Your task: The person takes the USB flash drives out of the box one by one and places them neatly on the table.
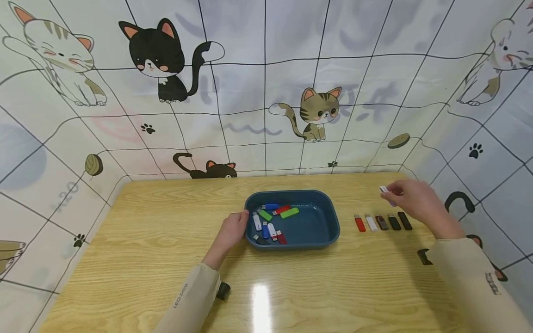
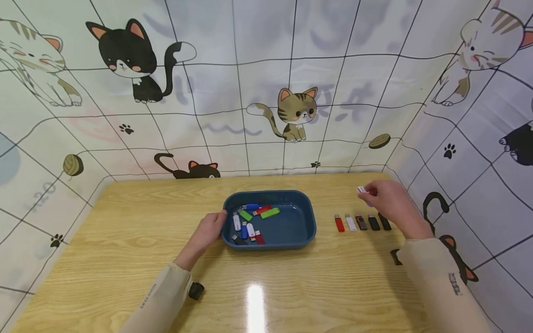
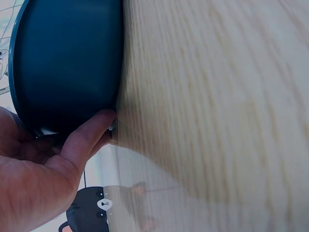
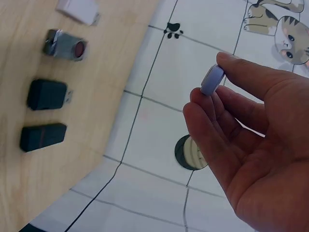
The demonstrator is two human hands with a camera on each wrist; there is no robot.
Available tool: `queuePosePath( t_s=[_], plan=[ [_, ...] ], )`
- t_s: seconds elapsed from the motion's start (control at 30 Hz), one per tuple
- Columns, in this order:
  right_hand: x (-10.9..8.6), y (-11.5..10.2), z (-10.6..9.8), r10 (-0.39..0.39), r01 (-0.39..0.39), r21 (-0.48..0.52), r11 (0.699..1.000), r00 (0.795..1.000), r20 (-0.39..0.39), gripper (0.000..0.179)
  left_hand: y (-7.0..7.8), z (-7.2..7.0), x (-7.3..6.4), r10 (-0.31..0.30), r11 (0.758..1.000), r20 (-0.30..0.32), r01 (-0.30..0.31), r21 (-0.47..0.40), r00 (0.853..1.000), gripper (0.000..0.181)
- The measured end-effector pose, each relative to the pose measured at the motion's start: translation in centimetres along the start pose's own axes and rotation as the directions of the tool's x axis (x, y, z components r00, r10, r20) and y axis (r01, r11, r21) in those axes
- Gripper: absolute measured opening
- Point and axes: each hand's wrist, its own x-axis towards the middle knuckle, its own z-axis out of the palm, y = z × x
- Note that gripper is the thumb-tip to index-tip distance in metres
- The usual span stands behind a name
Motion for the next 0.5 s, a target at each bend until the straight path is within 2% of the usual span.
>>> queuePosePath(
  t_s=[0.3, 0.5],
  plan=[
    [-0.3, 3.7, 1.1, 0.058, -0.058, -0.020, 0.998, 0.998, -0.010, 0.048, 0.0, 0.0, 0.1, 0.007, 1.000, -0.005, -0.007, 0.015, 1.000, 0.049],
    [-0.9, 5.3, 1.8, 0.156, -0.155, -0.014, 0.988, 0.985, 0.072, 0.046, -0.1, 0.1, 0.1, 0.009, 1.000, -0.004, -0.009, 0.014, 1.000, 0.049]
  ],
)
